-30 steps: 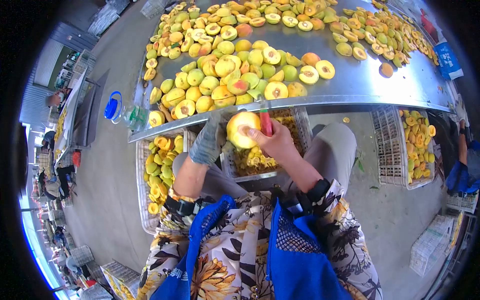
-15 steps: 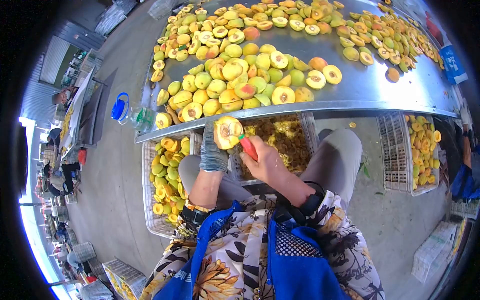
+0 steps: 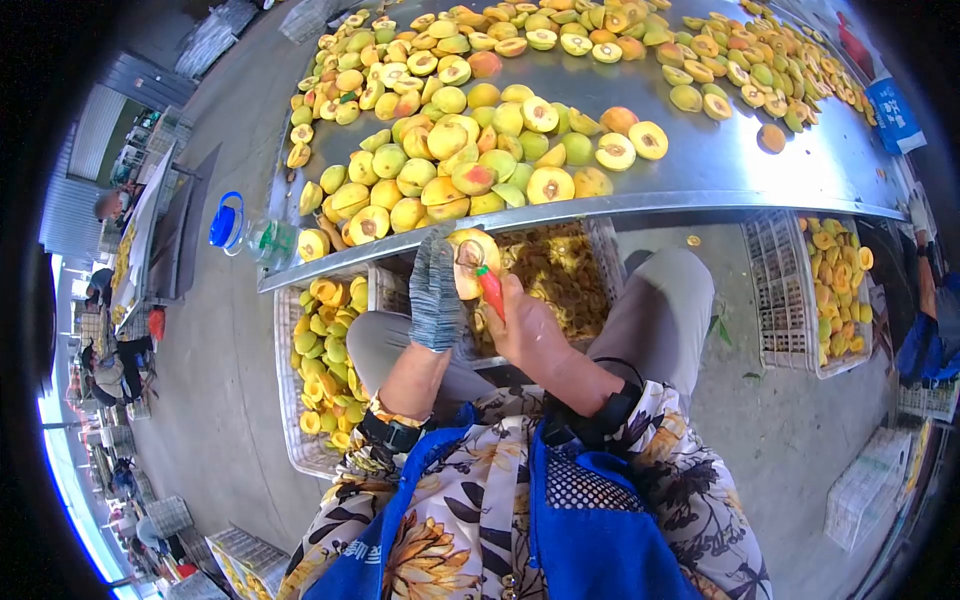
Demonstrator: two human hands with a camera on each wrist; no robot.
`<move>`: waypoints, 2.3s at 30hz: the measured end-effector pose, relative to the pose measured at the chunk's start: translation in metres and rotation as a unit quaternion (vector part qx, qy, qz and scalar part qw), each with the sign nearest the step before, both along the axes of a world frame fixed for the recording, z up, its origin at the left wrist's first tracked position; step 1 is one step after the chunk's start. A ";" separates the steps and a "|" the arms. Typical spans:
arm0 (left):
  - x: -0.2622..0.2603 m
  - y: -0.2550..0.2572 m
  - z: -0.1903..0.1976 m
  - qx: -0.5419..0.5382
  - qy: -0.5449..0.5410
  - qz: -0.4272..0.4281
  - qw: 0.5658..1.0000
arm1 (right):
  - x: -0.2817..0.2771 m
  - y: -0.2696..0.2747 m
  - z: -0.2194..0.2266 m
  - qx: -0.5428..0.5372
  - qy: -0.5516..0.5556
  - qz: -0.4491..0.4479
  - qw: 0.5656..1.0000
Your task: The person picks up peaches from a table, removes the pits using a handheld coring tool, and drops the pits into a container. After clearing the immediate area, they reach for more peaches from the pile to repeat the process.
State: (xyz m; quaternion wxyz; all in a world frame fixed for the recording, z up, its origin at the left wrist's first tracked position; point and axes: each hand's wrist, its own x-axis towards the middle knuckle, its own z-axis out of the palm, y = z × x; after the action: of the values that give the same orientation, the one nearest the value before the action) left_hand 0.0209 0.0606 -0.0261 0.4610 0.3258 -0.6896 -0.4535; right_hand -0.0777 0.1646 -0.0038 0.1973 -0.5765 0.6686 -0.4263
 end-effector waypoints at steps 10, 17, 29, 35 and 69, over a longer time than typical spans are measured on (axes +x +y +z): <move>0.016 -0.047 0.039 0.280 -0.035 -0.320 0.905 | -0.003 0.008 0.000 0.132 -0.002 0.127 0.983; 0.015 -0.044 0.038 0.275 -0.049 -0.300 0.912 | 0.002 0.008 -0.008 0.077 -0.116 0.071 0.988; 0.006 -0.002 0.026 0.381 0.191 0.005 0.905 | 0.005 0.007 0.008 0.127 -0.141 0.076 0.979; 0.018 -0.012 0.028 0.375 0.131 -0.110 0.911 | 0.013 0.012 -0.001 0.093 -0.172 0.113 0.974; 0.034 -0.007 0.037 0.359 0.240 -0.001 0.902 | 0.048 -0.004 -0.007 0.034 -0.216 0.109 0.970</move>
State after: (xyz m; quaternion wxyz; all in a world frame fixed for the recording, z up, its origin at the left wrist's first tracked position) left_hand 0.0550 0.0540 0.0110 0.4643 0.3498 -0.3490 -0.7350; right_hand -0.0296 0.1607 -0.0110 0.4017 -0.5332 0.5576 -0.4933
